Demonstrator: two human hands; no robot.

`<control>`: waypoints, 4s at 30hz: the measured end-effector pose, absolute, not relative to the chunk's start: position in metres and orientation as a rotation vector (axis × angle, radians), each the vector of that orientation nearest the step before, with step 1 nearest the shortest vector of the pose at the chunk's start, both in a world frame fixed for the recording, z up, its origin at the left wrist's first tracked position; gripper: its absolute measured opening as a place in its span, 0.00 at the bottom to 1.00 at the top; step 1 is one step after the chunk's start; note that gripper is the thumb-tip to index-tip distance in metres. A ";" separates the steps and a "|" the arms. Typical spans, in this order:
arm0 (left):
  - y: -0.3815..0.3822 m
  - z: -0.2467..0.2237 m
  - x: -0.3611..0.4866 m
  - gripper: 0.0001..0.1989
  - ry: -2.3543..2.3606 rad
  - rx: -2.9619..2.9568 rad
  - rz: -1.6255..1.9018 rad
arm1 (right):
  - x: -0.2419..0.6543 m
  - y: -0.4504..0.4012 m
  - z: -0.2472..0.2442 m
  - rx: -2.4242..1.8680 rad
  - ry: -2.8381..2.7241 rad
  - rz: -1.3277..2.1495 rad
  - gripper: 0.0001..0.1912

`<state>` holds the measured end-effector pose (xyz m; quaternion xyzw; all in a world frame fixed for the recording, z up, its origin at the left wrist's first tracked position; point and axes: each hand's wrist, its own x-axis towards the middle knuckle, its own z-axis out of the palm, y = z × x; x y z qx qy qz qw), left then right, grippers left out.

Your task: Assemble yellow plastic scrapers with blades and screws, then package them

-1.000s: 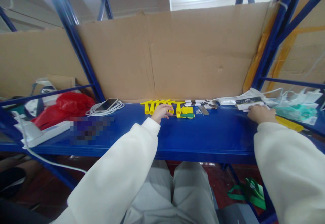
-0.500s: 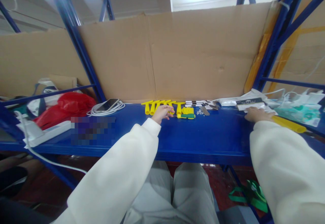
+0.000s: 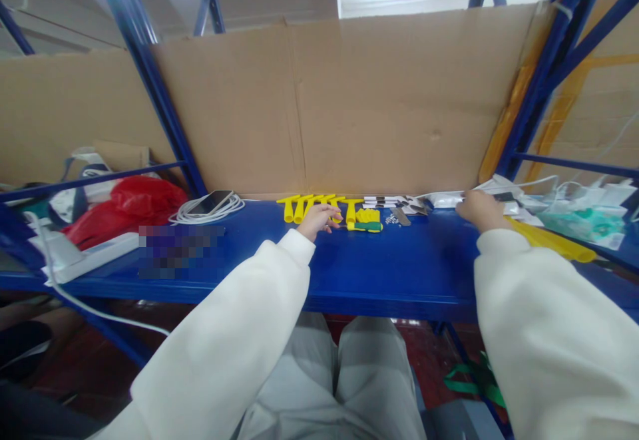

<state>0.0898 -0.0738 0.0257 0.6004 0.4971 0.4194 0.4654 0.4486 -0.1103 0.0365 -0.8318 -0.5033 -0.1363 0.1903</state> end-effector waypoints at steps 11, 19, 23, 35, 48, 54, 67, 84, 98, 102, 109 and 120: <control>-0.074 0.025 0.090 0.11 1.214 1.468 1.065 | 0.326 -0.069 0.041 -1.574 -1.502 -0.284 0.17; -0.069 0.023 0.088 0.11 1.240 1.493 1.095 | 0.328 -0.062 -0.001 -1.483 -1.820 -0.078 0.13; -0.064 0.017 0.088 0.12 1.335 1.677 1.077 | 0.333 -0.062 -0.002 -1.510 -1.773 -0.019 0.12; -0.074 0.000 0.092 0.25 1.325 2.622 0.497 | 0.330 -0.059 -0.004 -1.451 -1.866 -0.037 0.11; -0.071 -0.001 0.095 0.25 1.420 2.575 0.590 | 0.324 -0.064 0.000 -1.533 -1.846 0.035 0.10; -0.067 0.001 0.094 0.25 1.509 2.645 0.516 | 0.324 -0.064 0.000 -1.509 -1.865 0.005 0.11; -0.054 0.005 0.092 0.19 1.422 2.449 1.252 | 0.330 -0.058 -0.004 -1.475 -1.883 -0.021 0.11; -0.062 0.012 0.099 0.18 1.074 2.017 1.425 | 0.320 -0.068 0.002 -1.601 -1.665 0.088 0.33; -0.061 0.017 0.098 0.13 0.749 1.403 1.487 | 0.325 -0.073 0.008 -1.745 -1.472 -0.004 0.24; -0.059 0.019 0.096 0.06 0.811 1.390 1.504 | 0.328 -0.074 0.010 -1.762 -1.590 -0.117 0.16; -0.058 0.017 0.095 0.12 0.913 1.524 1.568 | 0.332 -0.072 0.008 -1.754 -1.650 -0.292 0.13; -0.064 0.009 0.095 0.21 1.264 1.846 1.303 | 0.324 -0.080 0.013 -1.684 -1.645 -0.150 0.19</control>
